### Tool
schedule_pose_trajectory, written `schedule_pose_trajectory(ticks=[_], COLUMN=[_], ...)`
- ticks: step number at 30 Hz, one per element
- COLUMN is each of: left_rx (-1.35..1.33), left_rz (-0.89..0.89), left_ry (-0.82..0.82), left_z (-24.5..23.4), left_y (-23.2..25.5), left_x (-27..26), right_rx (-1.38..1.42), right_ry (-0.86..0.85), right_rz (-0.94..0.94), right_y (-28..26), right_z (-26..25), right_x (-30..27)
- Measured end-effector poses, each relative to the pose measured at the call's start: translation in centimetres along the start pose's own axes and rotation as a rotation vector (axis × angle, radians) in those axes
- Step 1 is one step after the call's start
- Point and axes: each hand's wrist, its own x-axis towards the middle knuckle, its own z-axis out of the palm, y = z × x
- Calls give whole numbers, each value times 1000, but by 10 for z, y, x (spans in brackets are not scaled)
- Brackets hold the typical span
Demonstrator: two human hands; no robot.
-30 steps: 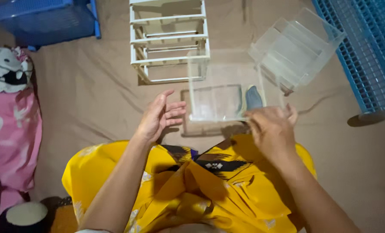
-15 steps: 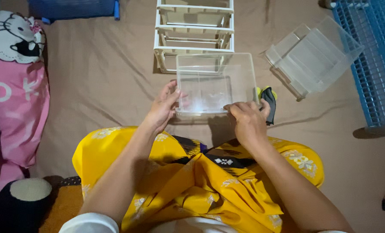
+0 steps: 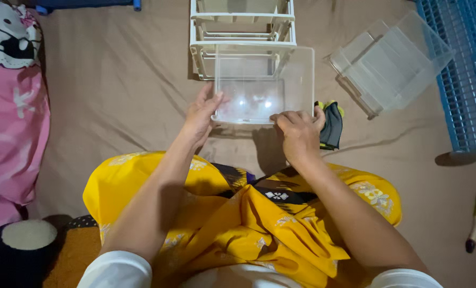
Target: The person wipes a white plastic frame and clear plastic drawers with a cloth, then assembles the drawers into the frame to form a storage rack. The person handles the frame and drawers one at a time, wiping each surface before insertion.
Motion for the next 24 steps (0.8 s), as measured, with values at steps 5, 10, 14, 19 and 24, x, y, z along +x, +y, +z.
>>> schedule_pose_trajectory(ticks=[5, 10, 14, 19, 24], left_rx=[-18, -159, -162, -171, -104], left_rz=[6, -69, -58, -31, 82], left_ry=[58, 126, 175, 217, 200], left_z=[-9, -13, -13, -9, -10], left_y=[-11, -29, -31, -29, -37], left_x=[-18, -46, -58, -72, -67], right_rx=[161, 106, -9, 20, 385], right_ry=[162, 185, -171, -359, 165], right_rz=[-98, 602, 852, 1050, 877], right_y=[36, 132, 156, 143, 145], right_z=[-13, 11, 54, 82, 49], right_x=[-18, -5, -15, -25, -10])
